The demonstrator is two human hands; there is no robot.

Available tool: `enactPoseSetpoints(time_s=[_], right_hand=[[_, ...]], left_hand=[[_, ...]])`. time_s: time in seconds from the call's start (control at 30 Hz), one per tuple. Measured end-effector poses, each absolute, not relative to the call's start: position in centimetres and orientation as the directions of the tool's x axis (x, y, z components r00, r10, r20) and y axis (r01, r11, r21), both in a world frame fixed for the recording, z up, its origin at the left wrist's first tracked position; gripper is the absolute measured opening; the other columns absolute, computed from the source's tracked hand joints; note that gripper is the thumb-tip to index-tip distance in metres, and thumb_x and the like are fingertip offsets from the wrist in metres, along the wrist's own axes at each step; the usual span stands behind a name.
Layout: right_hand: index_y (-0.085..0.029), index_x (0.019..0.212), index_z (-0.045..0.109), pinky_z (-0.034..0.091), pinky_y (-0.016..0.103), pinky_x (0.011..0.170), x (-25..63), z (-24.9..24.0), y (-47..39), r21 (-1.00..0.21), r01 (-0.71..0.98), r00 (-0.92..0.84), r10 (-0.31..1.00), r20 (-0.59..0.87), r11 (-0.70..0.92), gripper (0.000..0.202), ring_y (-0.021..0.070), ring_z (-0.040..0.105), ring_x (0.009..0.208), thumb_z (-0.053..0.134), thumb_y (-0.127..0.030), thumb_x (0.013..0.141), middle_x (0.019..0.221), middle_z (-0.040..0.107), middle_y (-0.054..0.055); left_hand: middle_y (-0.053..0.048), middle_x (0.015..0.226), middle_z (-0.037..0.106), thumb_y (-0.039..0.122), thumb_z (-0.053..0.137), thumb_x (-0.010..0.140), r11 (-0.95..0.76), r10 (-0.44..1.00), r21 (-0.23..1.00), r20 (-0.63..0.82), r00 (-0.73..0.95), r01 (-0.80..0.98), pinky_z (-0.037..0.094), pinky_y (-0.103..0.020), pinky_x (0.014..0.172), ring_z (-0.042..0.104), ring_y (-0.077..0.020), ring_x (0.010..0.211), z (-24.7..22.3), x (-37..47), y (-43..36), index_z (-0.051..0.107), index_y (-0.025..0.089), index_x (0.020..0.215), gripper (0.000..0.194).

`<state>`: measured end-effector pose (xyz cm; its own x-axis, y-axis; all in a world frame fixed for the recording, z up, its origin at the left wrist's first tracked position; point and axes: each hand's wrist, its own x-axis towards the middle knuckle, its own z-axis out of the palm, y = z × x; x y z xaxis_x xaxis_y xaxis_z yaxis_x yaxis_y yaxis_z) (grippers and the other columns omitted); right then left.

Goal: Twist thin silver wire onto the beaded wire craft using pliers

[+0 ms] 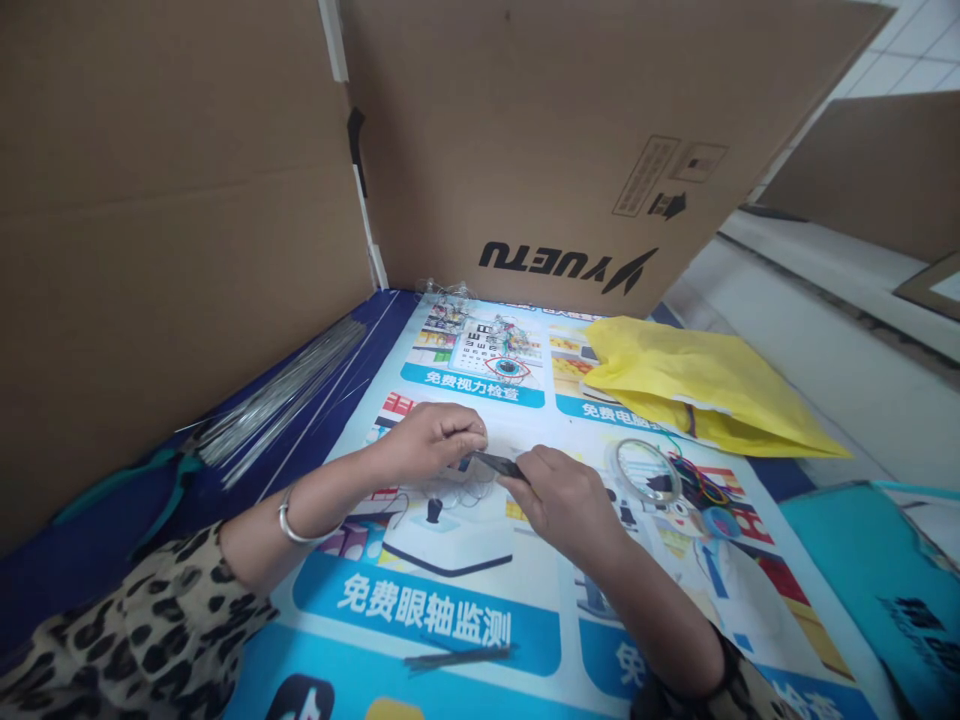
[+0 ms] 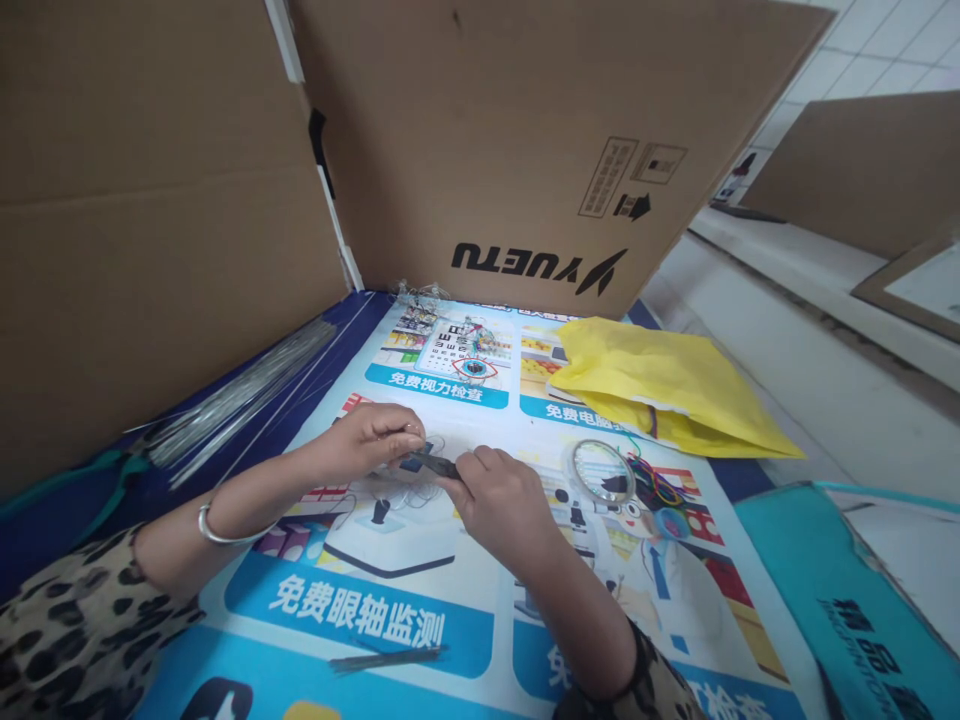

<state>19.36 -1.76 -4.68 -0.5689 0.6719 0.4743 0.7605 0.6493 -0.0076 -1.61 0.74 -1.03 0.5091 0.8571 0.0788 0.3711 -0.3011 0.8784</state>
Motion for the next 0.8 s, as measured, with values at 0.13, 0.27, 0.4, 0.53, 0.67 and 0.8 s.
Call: enactPoseSetpoints(time_s=[0.13,0.27,0.4,0.53,0.67,0.8], right_hand=[[-0.018,0.068,0.053,0.026,0.028,0.059,19.3,-4.7,-1.7,0.117,0.783,-0.569,0.627,0.532,0.611,0.031,0.0161,0.044,0.066,0.045,-0.038,0.09,0.066,0.053,0.004],[-0.018,0.069,0.053,0.025,0.031,0.061,19.5,-4.5,-1.7,0.212,0.78,-0.598,0.6,0.532,0.589,0.03,0.0172,0.041,0.066,0.047,-0.04,0.088,0.066,0.051,0.004],[-0.019,0.071,0.054,0.024,0.032,0.061,19.6,-4.4,-1.8,0.226,0.781,-0.601,0.605,0.522,0.582,0.027,0.0173,0.04,0.067,0.048,-0.038,0.088,0.067,0.051,0.004],[-0.018,0.073,0.056,0.024,0.032,0.061,19.6,-4.1,-1.9,0.277,0.766,-0.623,0.563,0.542,0.581,0.022,0.0166,0.039,0.066,0.05,-0.035,0.087,0.065,0.05,0.003],[-0.018,0.083,0.059,0.022,0.033,0.059,19.9,-3.7,-2.0,0.391,0.749,-0.65,0.481,0.588,0.535,0.009,0.0153,0.039,0.064,0.052,-0.022,0.085,0.064,0.051,0.002],[-0.019,0.087,0.06,0.023,0.033,0.058,20.5,-3.6,-1.9,0.451,0.734,-0.667,0.417,0.617,0.508,0.007,0.0145,0.04,0.065,0.054,-0.018,0.084,0.068,0.055,0.002]], left_hand=[[0.002,0.058,0.053,0.034,0.052,0.08,-0.065,0.867,0.965,-0.071,0.492,0.254,0.039,-0.019,0.053,0.051,-0.0088,0.052,-1.3,-1.6,1.0,0.056,0.014,0.072,0.022],[0.001,0.063,0.057,0.033,0.059,0.076,0.027,0.869,0.992,-0.086,0.487,0.127,0.042,-0.02,0.057,0.055,-0.0091,0.057,-2.3,-1.5,1.3,0.057,0.013,0.075,0.02],[0.002,0.065,0.056,0.03,0.063,0.073,0.039,0.894,0.997,-0.064,0.444,0.066,0.043,-0.02,0.054,0.056,-0.009,0.056,-2.7,-1.3,1.3,0.055,0.014,0.075,0.018],[0.003,0.058,0.056,0.03,0.061,0.074,0.0,0.929,0.99,-0.051,0.366,0.14,0.04,-0.019,0.05,0.055,-0.0086,0.049,-2.6,-0.9,1.1,0.053,0.014,0.072,0.018],[0.003,0.059,0.056,0.031,0.061,0.074,0.027,0.957,0.995,-0.055,0.285,0.1,0.038,-0.018,0.047,0.054,-0.0076,0.045,-2.5,-0.5,0.6,0.049,0.015,0.071,0.021],[0.003,0.057,0.056,0.03,0.06,0.074,0.185,0.953,0.977,-0.152,0.262,-0.108,0.04,-0.018,0.047,0.051,-0.0066,0.043,-2.5,0.1,-0.2,0.048,0.015,0.069,0.02]])
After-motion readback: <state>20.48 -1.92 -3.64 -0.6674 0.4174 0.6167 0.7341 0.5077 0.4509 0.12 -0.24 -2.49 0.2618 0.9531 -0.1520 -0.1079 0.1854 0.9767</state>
